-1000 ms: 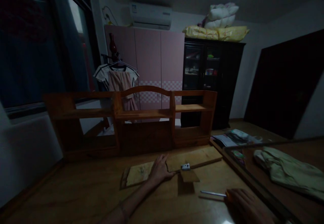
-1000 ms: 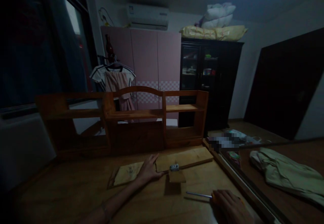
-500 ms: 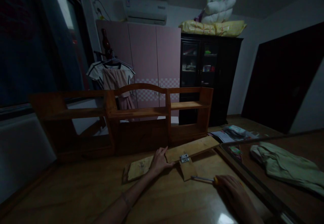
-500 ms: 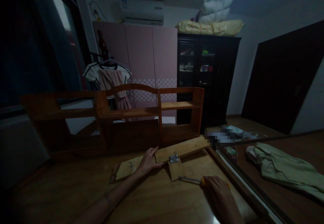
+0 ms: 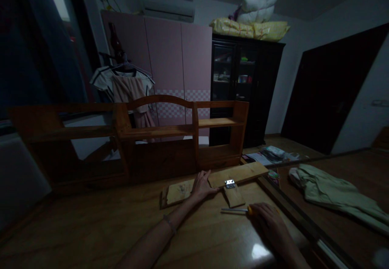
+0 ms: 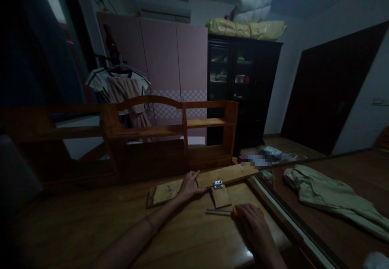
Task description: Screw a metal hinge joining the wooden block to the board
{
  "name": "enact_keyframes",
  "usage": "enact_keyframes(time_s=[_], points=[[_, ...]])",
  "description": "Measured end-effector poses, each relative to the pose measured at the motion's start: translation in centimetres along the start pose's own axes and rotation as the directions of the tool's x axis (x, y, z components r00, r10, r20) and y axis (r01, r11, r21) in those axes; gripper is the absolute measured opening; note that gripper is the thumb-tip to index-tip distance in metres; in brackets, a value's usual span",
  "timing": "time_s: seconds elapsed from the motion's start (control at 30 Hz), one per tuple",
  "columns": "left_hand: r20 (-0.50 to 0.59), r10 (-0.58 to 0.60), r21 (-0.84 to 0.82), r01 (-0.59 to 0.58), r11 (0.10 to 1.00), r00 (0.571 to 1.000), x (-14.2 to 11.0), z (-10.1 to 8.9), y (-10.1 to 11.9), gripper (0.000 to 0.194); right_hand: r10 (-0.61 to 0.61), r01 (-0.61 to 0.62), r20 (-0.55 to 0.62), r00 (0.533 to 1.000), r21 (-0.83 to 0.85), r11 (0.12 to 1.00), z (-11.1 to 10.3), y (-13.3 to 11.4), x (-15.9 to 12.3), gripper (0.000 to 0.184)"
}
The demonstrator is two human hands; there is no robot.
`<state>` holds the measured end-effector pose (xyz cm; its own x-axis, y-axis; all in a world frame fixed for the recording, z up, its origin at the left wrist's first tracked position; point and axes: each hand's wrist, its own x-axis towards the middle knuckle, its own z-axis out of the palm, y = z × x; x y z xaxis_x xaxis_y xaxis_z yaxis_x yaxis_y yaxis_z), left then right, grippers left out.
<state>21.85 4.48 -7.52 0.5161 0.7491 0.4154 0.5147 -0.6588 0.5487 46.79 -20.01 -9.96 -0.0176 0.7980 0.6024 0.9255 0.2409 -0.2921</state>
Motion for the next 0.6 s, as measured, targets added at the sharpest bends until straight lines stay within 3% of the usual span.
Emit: enact_keyframes(time_s=[0.17,0.33,0.47,0.6], points=[[0.032,0.009,-0.014,-0.009,1.0,0.999,2.3,1.6,0.1,0.111,-0.054,0.055,0.02,0.998,-0.084,0.995,-0.2,0.1,0.3,0.029],[0.092,0.048,-0.015,-0.047,0.999,0.995,3.7,1.5,-0.6,0.116,-0.064,0.054,-0.042,0.997,-0.206,0.977,-0.3,-0.3,0.5,0.03],[0.134,0.074,0.006,-0.076,0.997,0.988,3.4,0.8,-0.5,0.111,0.004,-0.019,-0.068,0.998,-0.218,0.976,-0.2,-0.4,0.3,0.03],[0.087,0.15,0.038,-0.154,0.987,0.985,1.2,-1.3,0.5,0.093,0.135,-0.158,-0.144,0.98,-0.163,0.974,0.0,0.2,-0.4,0.035]])
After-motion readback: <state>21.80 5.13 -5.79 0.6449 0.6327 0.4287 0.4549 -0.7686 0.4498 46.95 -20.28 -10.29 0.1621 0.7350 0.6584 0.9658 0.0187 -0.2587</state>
